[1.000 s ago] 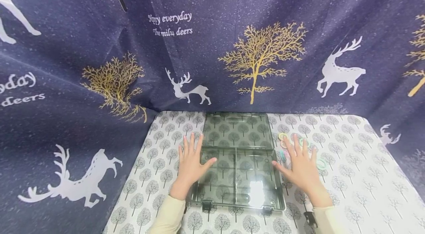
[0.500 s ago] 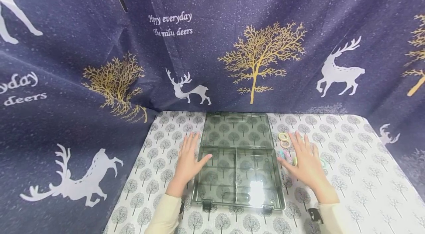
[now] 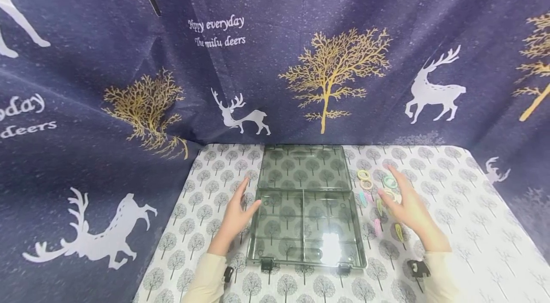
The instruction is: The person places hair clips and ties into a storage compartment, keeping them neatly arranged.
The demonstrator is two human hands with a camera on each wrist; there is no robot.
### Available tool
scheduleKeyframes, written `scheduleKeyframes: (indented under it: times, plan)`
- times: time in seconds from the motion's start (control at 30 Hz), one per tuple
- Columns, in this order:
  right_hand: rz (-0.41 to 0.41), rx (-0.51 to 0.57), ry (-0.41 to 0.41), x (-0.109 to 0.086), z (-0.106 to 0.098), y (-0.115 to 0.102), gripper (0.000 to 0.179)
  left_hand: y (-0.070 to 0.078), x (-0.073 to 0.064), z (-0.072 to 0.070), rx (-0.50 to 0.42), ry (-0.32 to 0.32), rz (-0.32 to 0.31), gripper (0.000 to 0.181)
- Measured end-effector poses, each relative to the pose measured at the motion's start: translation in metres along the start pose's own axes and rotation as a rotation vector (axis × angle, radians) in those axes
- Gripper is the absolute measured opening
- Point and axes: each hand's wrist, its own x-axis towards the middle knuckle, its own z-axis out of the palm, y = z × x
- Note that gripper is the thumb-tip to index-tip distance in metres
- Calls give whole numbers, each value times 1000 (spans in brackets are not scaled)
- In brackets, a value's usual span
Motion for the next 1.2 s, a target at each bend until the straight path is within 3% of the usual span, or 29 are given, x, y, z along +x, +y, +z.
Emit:
scheduleKeyframes:
  times: [0.3, 0.53, 0.67, 0.87, 1.0, 1.2]
  plan:
    - [47, 83, 24, -2, -14, 22, 67, -18, -8, -1, -192, -38, -35, 76]
    - [152, 121, 29, -9, -22, 44, 67, -29, -13, 4, -354, -57, -131, 70]
    - [199, 166, 37, -16, -24, 61, 67, -32, -16, 7, -386, -66, -154, 66]
    - [292, 180, 24, -27, -26, 79, 69, -35, -20, 9, -386, -70, -139, 60]
    - [355, 174, -19, -35, -27, 85, 76, -37, -22, 9, -349, -73, -163, 57]
    - [392, 215, -95, -46, -27, 95, 81, -40, -22, 11, -378, -100, -201, 57]
